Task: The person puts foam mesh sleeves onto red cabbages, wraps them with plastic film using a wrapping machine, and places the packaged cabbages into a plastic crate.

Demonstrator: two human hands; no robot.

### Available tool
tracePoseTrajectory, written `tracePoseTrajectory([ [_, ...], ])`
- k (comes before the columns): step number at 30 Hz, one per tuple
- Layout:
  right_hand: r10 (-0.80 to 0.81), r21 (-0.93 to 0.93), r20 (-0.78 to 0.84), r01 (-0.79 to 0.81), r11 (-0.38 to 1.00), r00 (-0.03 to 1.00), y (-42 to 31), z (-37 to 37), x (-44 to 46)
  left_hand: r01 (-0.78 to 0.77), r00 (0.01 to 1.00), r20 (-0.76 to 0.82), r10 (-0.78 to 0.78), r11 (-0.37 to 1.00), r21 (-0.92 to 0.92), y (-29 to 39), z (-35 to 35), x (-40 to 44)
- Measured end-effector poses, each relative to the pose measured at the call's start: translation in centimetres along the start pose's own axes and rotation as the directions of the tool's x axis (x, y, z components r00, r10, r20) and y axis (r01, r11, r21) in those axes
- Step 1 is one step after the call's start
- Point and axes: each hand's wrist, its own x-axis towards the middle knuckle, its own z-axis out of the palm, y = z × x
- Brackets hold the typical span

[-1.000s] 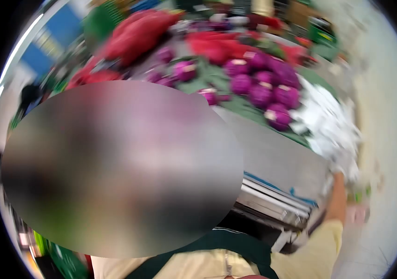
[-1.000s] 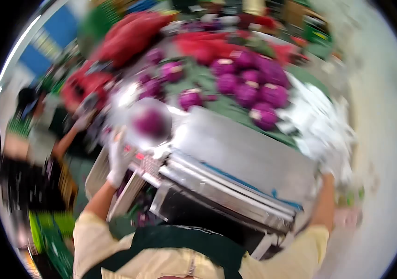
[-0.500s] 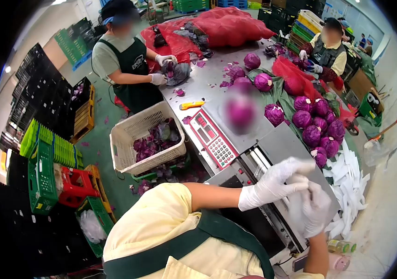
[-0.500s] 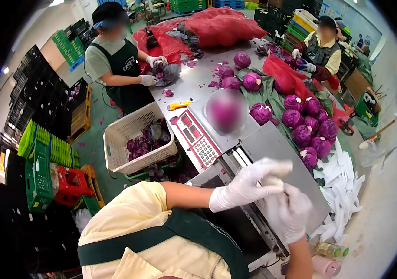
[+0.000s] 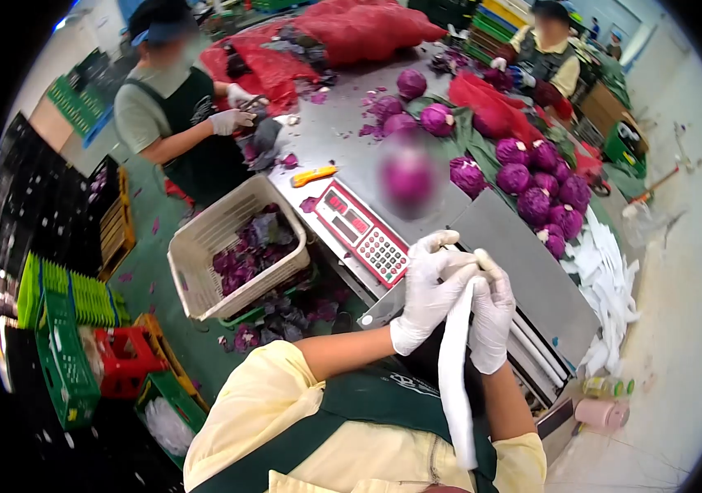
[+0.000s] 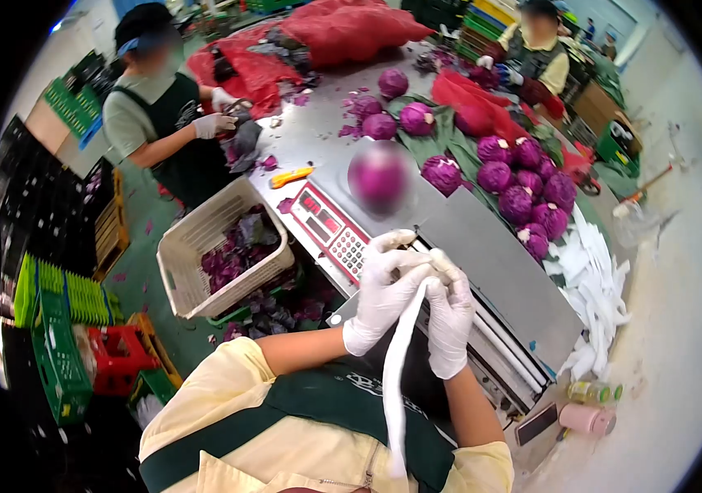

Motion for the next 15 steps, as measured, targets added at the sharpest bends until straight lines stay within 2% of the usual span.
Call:
tracePoseTrajectory([
  [1, 0.021, 0.047, -0.018, -0.02, 0.999, 1.0, 0.5, 0.3, 0.0, 0.085, 0.996, 0.034, -0.079, 0.966, -0.243, -1.1, 0.1, -0.1],
  [2, 0.045, 0.096, -0.032, -0.041, 0.995, 0.998, 0.9, 0.7, 0.2, 0.175, 0.985, 0.084, -0.154, 0.868, -0.464, -2.2, 0.0, -0.2],
  [3, 0.007, -0.025, -0.084, -0.009, 1.0, 0.996, 1.6, 0.9, 1.0, 0.395, 0.918, 0.21, -0.337, 0.709, -0.584, -1.9, -0.7, 0.3],
  [4, 0.193, -0.011, -0.153, -0.197, 0.98, 0.969, 0.9, 1.3, 0.7, 0.476, 0.87, 0.26, -0.418, 0.583, -0.658, -2.1, -1.0, 1.3],
  [6, -0.097, -0.275, -0.197, 0.039, 0.961, 0.976, 1.7, -0.3, 2.8, 0.664, 0.748, 0.507, -0.428, 0.478, -0.576, -4.1, -1.8, 1.5],
  [7, 0.081, 0.238, -0.139, -0.046, 0.97, 0.987, 3.5, -3.8, 4.5, 0.82, 0.547, 0.753, -0.366, 0.414, -0.395, -4.1, -3.6, 1.5],
  [8, 0.283, 0.27, -0.208, -0.223, 0.937, 0.936, 1.3, -3.1, 5.1, 0.909, 0.342, 0.856, -0.387, 0.367, -0.197, -5.1, -4.6, 0.1],
  [10, 0.359, 0.006, -0.155, -0.363, 0.932, 0.92, 0.1, -2.2, 6.8, 0.865, -0.079, 0.903, -0.422, 0.42, 0.273, -5.5, -8.7, 4.0],
  [11, 0.375, -0.299, -0.195, -0.419, 0.857, 0.906, 0.2, -0.3, 7.7, 0.909, 0.125, 0.88, -0.458, 0.408, 0.083, -8.9, -9.5, 3.9],
  [12, 0.509, -0.409, -0.098, -0.501, 0.763, 0.855, -0.9, 2.1, 8.2, 0.837, 0.354, 0.774, -0.525, 0.546, -0.013, -10.3, -10.0, 6.3],
  [13, 0.481, -0.699, 0.099, -0.283, 0.656, 0.871, 0.4, 1.3, 10.0, 0.728, 0.567, 0.625, -0.536, 0.682, -0.075, -11.9, -10.2, 9.4],
  [14, 0.498, -0.871, 0.291, 0.01, 0.492, 0.817, 1.7, 0.4, 12.3, 0.69, 0.659, 0.53, -0.534, 0.709, -0.145, -13.8, -10.4, 12.5],
  [15, 0.583, -0.776, 0.179, -0.25, 0.579, 0.793, 1.7, 1.3, 14.9, 0.517, 0.8, 0.366, -0.475, 0.856, -0.019, -16.5, -9.9, 15.2],
])
